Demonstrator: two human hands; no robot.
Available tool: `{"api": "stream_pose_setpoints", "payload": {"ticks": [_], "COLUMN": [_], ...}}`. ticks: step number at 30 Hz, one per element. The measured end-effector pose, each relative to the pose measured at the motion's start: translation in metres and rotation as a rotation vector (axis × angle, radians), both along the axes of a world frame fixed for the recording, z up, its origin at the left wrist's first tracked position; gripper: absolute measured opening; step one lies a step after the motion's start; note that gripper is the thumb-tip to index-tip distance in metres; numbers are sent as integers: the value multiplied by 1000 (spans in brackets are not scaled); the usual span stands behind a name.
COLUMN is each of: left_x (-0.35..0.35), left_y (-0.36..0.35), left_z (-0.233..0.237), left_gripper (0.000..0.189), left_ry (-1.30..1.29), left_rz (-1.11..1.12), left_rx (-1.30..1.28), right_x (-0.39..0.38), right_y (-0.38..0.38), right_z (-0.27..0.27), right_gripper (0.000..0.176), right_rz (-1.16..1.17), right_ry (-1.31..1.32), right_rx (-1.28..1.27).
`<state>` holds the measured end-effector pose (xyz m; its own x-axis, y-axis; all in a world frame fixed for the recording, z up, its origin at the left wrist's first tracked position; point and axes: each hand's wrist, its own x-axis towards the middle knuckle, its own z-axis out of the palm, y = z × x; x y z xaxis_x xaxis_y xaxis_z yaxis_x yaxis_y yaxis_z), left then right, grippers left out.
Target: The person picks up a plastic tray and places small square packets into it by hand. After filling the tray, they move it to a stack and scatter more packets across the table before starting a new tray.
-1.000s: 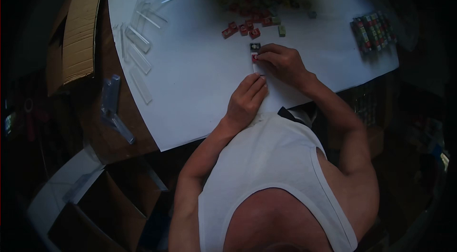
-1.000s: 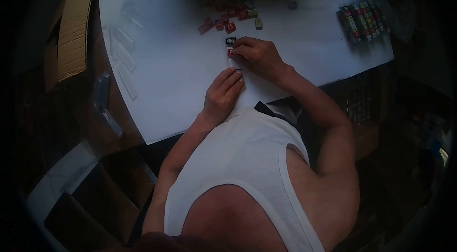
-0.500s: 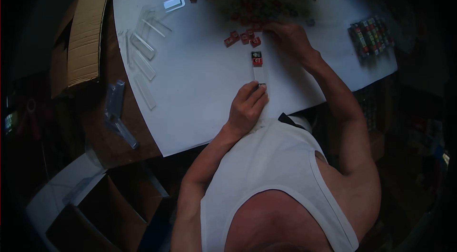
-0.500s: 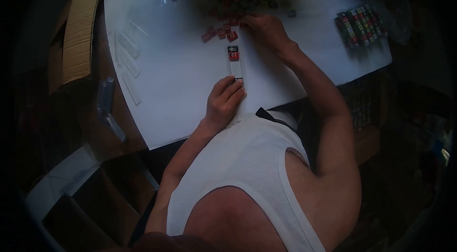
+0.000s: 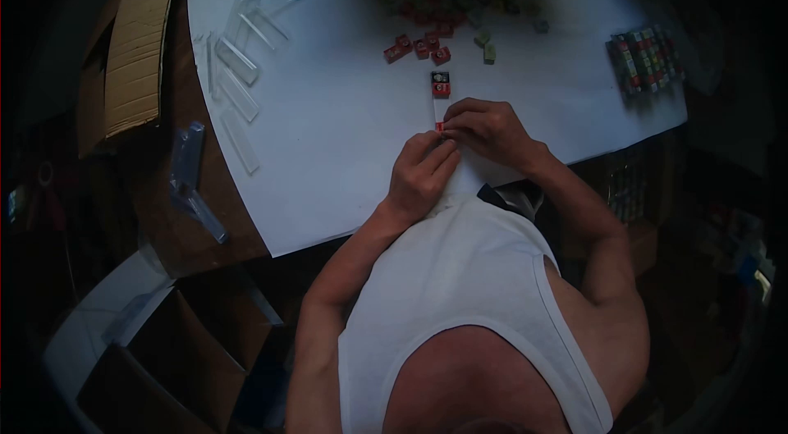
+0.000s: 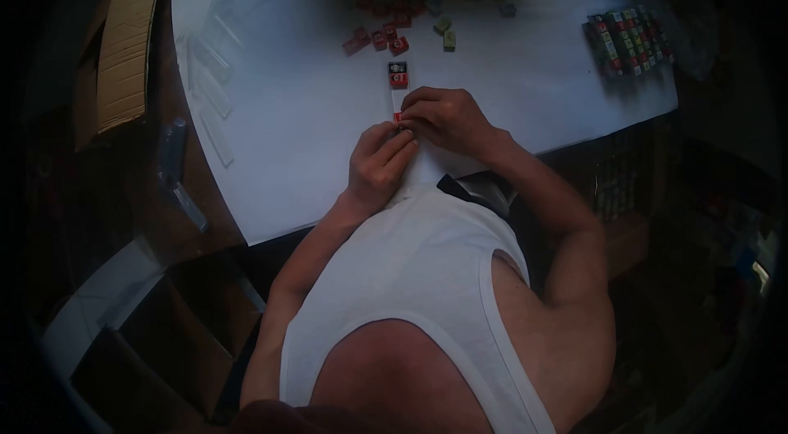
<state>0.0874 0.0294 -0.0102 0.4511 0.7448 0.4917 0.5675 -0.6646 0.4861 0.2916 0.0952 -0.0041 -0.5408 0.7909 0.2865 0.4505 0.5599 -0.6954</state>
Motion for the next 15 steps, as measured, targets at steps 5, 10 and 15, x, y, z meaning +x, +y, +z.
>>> {"api": "stream_pose_setpoints", "payload": {"ticks": [5,10,15], "left_x": [1,4,3], "left_y": [-3,0,-2], "left_z": [-4,7,-2], "left_gripper": [25,31,33], "left_ry": [-29,14,100], "left_rz": [3,83,107], "left_rx": [21,-24,-68], "right_x": [14,31,19], "right_y": [30,53,22], "right_z": [5,-7,7], "right_gripper": [14,15,14], "right_rz": [-424,-547,-261], "right_ry": [-15,-177,-55], "right_rx": [45,91,-5]}}
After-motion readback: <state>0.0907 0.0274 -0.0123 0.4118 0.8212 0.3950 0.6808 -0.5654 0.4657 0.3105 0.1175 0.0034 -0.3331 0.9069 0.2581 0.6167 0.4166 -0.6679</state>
